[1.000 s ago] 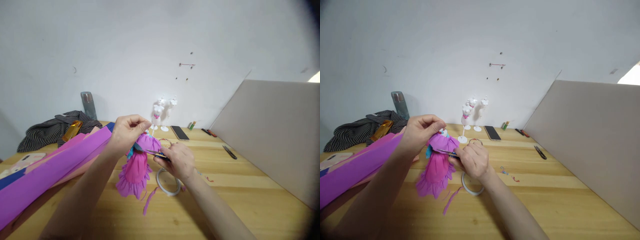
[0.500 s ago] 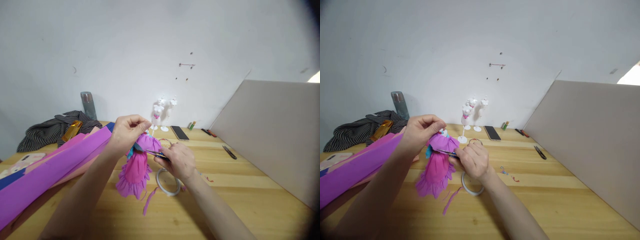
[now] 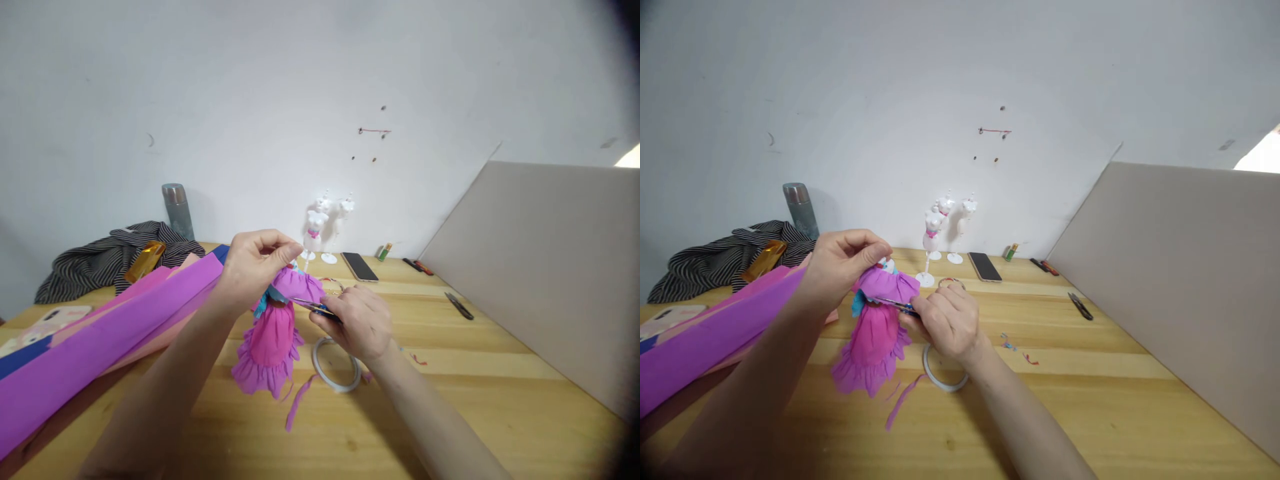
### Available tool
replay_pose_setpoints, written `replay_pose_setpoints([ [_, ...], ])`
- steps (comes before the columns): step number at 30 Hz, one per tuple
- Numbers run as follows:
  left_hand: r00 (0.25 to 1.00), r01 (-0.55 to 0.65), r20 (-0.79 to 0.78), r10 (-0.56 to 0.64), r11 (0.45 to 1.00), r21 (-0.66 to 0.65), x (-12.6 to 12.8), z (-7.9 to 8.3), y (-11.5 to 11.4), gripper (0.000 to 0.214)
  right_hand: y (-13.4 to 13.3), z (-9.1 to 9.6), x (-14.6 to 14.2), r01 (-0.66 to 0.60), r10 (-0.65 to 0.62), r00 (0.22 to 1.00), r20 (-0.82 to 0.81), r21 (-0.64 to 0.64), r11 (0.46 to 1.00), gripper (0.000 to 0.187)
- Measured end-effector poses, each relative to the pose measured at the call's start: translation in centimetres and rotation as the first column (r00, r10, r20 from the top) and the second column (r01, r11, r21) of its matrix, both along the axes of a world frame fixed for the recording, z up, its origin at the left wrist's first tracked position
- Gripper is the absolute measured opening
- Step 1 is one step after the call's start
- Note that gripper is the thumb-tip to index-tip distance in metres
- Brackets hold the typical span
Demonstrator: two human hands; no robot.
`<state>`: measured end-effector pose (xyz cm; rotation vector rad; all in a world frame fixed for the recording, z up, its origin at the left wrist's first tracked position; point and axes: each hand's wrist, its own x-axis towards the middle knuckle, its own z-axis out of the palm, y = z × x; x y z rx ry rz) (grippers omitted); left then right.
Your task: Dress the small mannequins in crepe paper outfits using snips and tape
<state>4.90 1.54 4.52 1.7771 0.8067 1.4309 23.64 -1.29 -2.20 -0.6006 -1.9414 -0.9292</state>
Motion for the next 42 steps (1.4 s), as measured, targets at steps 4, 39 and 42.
replay_pose_setpoints([
  [4,1.000,0.008,0.006,-0.008,1.000,-0.003,0.0,-0.1,0.0,0.019,0.1,-0.1,0.1,-0.007,0.007,1.000,-0.001,0.005,1.000,0.023],
  [39,0.993,0.098,0.066,-0.097,0.995,-0.010,-0.2,0.0,-0.2,0.019,-0.9,1.2,-1.0,0.089,-0.089,0.995,0.048,0.000,0.996,0.041],
  [42,0.994,0.089,0.059,-0.088,0.996,-0.020,-0.2,-0.1,-0.2,0.019,-1.2,1.2,-1.0,0.094,-0.094,0.995,0.033,0.002,0.996,0.039],
])
